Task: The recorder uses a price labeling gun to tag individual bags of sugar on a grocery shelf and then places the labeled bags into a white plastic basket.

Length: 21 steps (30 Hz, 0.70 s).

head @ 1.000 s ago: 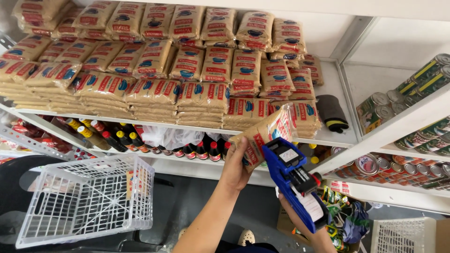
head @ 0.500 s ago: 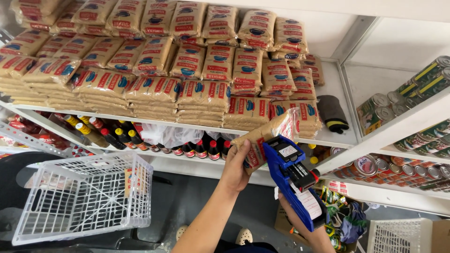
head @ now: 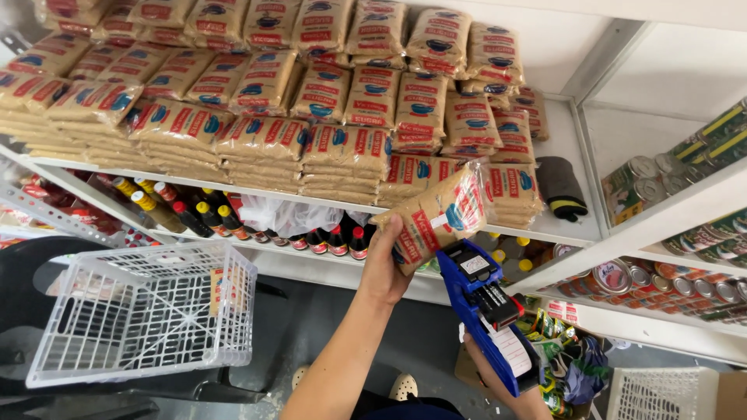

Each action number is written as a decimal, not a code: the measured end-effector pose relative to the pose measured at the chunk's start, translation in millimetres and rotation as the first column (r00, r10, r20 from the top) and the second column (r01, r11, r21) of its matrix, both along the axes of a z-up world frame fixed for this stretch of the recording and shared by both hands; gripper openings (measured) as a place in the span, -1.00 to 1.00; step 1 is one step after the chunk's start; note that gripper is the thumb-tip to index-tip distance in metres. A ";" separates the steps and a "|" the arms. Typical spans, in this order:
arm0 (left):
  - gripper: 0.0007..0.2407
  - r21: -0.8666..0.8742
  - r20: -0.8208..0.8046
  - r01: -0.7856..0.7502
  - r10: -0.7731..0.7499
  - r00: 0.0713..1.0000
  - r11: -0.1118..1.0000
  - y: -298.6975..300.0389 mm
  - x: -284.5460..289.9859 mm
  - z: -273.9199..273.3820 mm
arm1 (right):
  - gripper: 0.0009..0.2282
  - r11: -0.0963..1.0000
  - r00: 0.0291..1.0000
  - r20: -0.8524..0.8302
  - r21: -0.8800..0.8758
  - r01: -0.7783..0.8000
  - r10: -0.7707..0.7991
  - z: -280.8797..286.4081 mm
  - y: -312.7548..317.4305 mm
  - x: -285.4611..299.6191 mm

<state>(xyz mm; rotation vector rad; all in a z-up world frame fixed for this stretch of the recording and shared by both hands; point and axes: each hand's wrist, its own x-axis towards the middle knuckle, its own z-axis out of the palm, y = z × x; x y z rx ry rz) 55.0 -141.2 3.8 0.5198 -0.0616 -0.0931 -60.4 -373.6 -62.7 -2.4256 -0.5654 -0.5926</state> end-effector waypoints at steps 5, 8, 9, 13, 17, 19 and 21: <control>-0.55 -0.059 -0.049 -0.048 0.045 0.998 0.997 10.7 1.1 -16.9 | -0.80 0.996 0.975 -0.210 -0.058 0.068 -0.079 -8.5 0.6 10.5; -0.58 -0.112 -0.053 -0.100 0.094 0.994 0.989 26.0 -4.8 -21.7 | -0.78 0.999 0.960 -0.278 -0.045 -0.007 -0.006 -17.5 2.6 24.6; -0.58 -0.114 -0.055 -0.123 0.117 0.992 0.986 33.3 -7.8 -21.4 | -0.78 0.998 0.960 -0.280 -0.047 -0.030 0.016 -17.1 6.5 27.4; -0.59 -0.149 0.008 -0.184 0.187 0.982 0.971 69.5 -22.0 -19.2 | -0.79 0.996 0.940 -0.336 -0.042 -0.079 0.060 -9.7 33.8 35.5; -0.60 -0.159 0.056 -0.273 0.285 0.957 0.949 112.4 -35.6 -19.5 | -0.82 0.980 0.928 -0.314 0.057 -0.193 0.201 0.1 73.8 43.2; -0.60 -0.165 0.012 -0.330 0.336 0.942 0.930 134.8 -42.4 -21.2 | -0.82 0.970 0.914 -0.332 0.146 -0.194 0.233 18.0 103.3 38.5; -0.60 -0.169 -0.038 -0.389 0.389 0.921 0.905 159.4 -49.7 -23.9 | -0.81 0.953 0.896 -0.356 0.233 -0.192 0.267 28.0 131.6 37.8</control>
